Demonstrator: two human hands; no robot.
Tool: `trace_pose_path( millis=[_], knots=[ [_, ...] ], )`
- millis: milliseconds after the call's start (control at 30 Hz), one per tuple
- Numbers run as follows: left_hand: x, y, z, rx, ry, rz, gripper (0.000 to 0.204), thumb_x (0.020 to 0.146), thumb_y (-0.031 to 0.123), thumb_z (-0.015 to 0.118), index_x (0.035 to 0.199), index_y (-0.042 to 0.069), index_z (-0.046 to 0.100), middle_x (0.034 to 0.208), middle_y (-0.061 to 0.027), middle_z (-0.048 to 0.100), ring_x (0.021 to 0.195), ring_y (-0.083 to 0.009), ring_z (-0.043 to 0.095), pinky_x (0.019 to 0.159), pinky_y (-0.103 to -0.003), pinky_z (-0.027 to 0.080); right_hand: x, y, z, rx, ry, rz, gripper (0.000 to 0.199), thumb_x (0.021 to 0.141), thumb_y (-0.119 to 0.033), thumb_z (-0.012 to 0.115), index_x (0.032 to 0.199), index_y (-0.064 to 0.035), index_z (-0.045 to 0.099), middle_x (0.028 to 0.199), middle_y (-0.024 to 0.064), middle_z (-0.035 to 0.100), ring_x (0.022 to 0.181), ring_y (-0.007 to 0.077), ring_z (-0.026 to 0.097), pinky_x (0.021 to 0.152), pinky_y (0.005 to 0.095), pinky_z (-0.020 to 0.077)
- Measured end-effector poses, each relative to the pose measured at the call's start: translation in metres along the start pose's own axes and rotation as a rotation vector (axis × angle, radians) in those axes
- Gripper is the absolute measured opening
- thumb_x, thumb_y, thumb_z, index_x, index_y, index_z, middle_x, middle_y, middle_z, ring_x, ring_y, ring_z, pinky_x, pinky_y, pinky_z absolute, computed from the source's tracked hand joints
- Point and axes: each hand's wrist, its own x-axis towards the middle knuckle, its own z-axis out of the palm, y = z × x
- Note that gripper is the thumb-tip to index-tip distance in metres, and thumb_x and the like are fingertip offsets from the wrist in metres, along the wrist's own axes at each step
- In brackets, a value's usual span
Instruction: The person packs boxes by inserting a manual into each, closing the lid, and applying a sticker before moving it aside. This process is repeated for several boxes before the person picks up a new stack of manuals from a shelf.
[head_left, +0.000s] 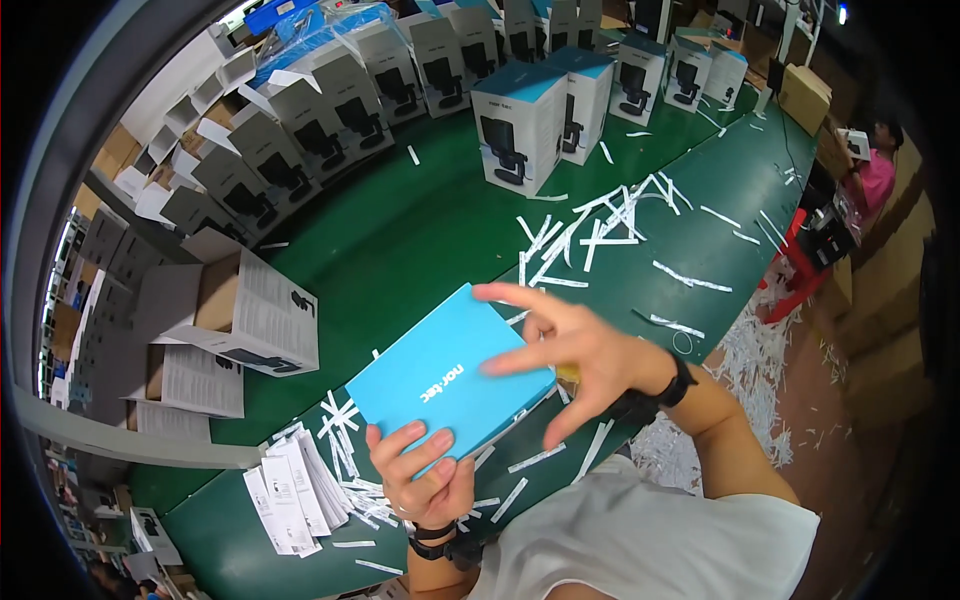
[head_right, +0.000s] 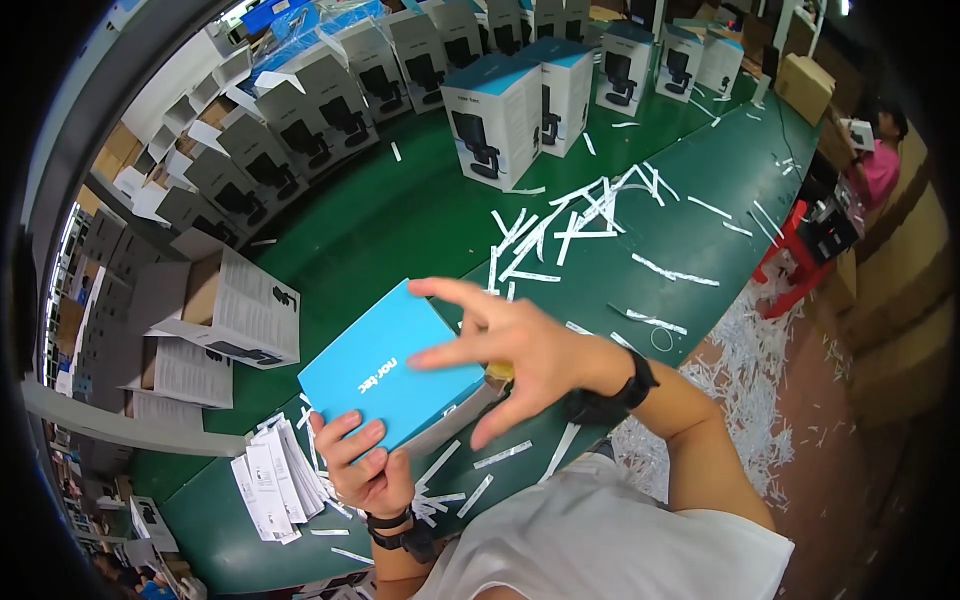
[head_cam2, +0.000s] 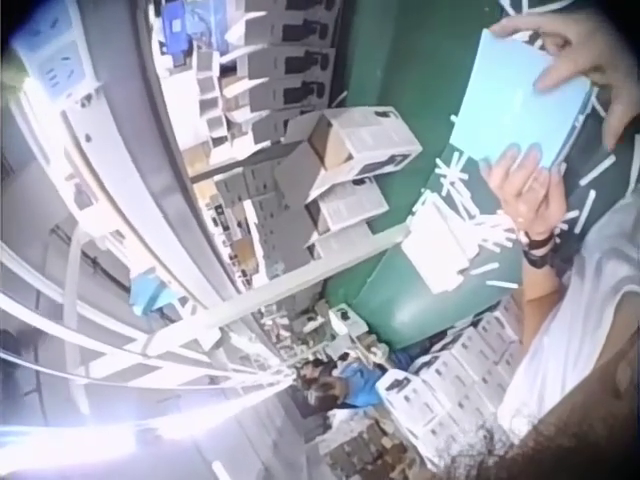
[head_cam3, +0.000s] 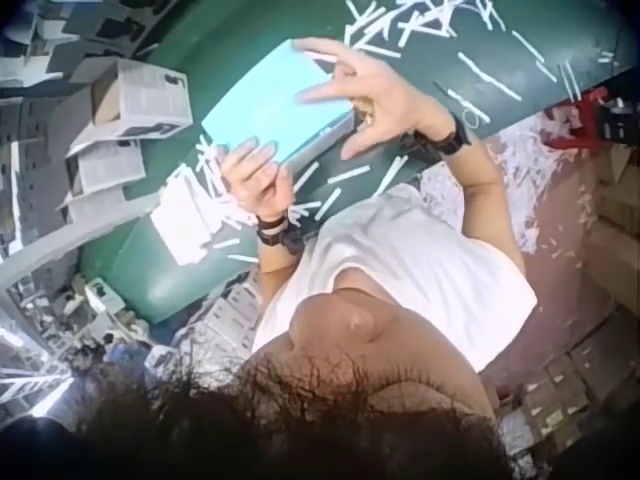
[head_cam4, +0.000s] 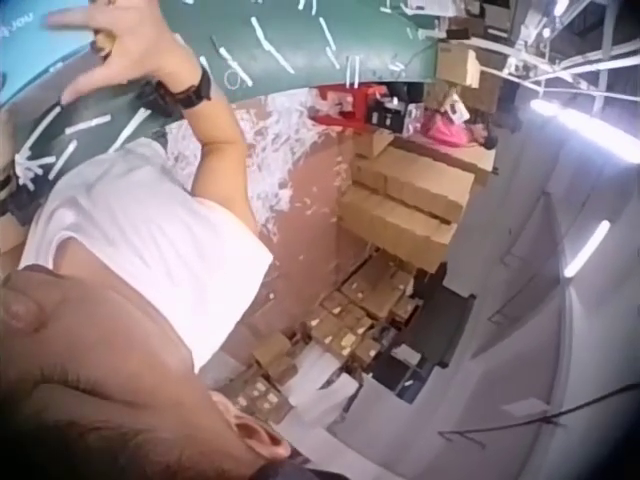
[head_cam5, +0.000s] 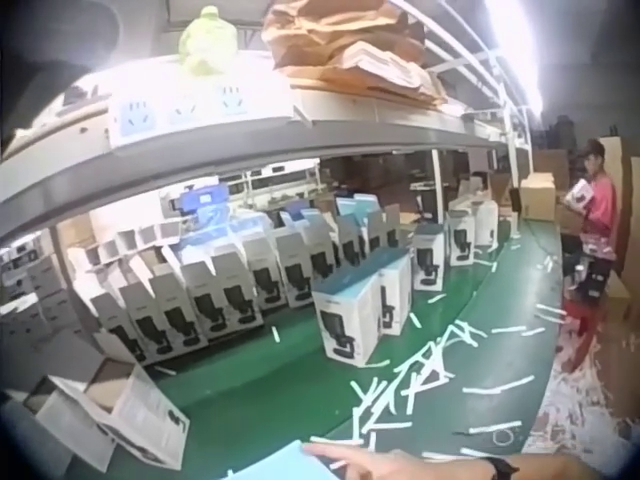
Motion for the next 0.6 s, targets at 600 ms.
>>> trace_pose_path(
  millis=[600],
  knots=[
    [-0.007,-0.003,0.004,0.014,0.088,-0.010,0.028,0.080,0.007,0.069,0.101,0.019,0.056,0.112,0.0020,0.064,0.113,-0.0279,0.055,0.115,-0.055,0.025,-0.018,0.030,0.060,0.076,0.380,-0.236,0.026,0.091,-0.029,0.066,0.105,-0.0071,0.071,0.116,0.0130,0.068,0.067,0.0191,0.049,0.062,0.0311,0.0362]
  ],
)
